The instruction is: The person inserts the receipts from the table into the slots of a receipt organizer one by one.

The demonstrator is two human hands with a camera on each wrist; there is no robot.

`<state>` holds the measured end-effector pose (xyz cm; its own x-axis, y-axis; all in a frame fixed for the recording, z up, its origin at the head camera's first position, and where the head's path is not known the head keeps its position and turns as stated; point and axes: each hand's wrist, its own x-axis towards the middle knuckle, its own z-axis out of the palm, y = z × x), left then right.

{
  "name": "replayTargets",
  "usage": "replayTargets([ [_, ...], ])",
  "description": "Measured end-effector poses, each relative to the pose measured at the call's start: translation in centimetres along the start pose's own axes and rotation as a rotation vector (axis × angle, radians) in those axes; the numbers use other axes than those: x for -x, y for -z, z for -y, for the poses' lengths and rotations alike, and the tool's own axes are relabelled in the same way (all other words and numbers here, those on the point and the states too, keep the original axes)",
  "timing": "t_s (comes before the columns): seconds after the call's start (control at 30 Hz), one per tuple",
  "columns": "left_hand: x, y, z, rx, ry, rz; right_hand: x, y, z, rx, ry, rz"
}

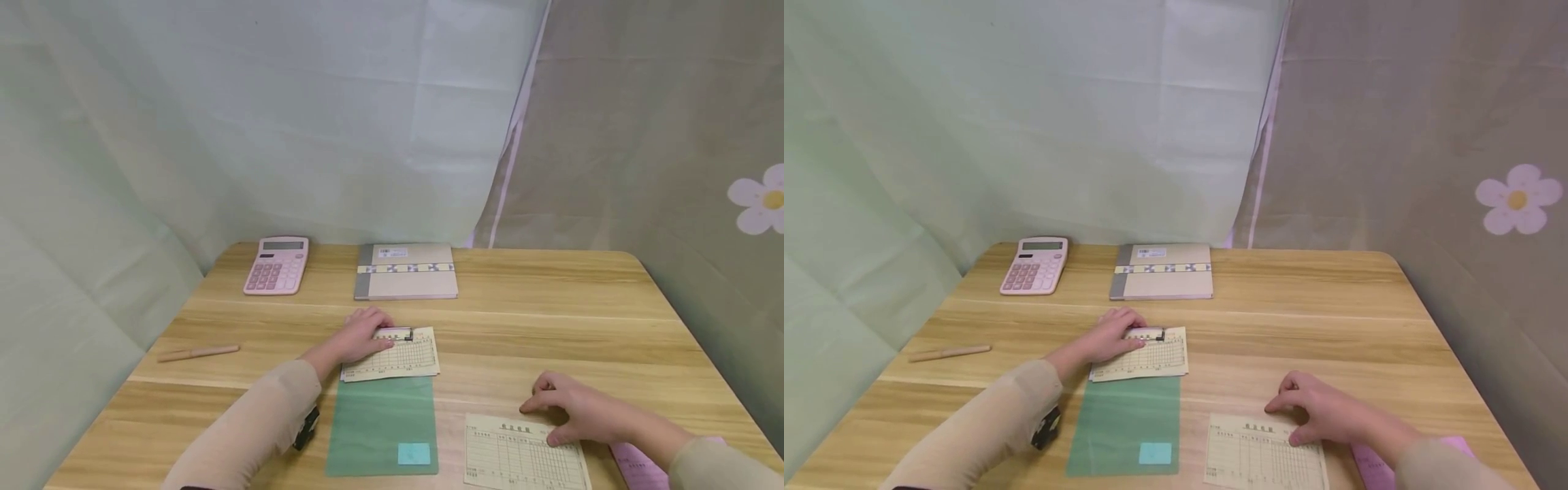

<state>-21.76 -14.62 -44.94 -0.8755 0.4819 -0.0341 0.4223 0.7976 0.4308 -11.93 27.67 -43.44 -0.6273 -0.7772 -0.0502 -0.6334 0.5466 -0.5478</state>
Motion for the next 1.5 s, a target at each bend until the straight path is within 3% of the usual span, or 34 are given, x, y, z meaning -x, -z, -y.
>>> replayTargets([
  [0.2, 0.1, 0.0, -0.2, 0.013, -0.007, -0.002, -0.4, 0.7, -0.3, 0.028, -0.084, -0.017],
  [0.57, 0.0, 0.2, -0.3, 0.012, -0.025, -0.023, 1.4, 0.0, -0.6, 0.060, 0.026, -0.085],
  [0.73, 0.1, 0.4, -0.3, 0.017, -0.021, -0.017, 1.5, -0.1, -1.2, 0.071, 0.016, -0.119],
  [1.0, 0.1, 0.2, -0.3, 0.023, -0.024, -0.018, 1.8, 0.4, -1.7, 0.054, -0.020, -0.090],
  [1.23, 0.1, 0.0, -0.2, 0.020, -0.020, -0.021, 1.6, 0.6, -1.6, 0.005, -0.139, -0.054],
  [1.5, 0.1, -0.1, 0.0, 0.027, -0.017, -0.023, 1.5, 0.5, -1.5, -0.008, -0.089, -0.075],
])
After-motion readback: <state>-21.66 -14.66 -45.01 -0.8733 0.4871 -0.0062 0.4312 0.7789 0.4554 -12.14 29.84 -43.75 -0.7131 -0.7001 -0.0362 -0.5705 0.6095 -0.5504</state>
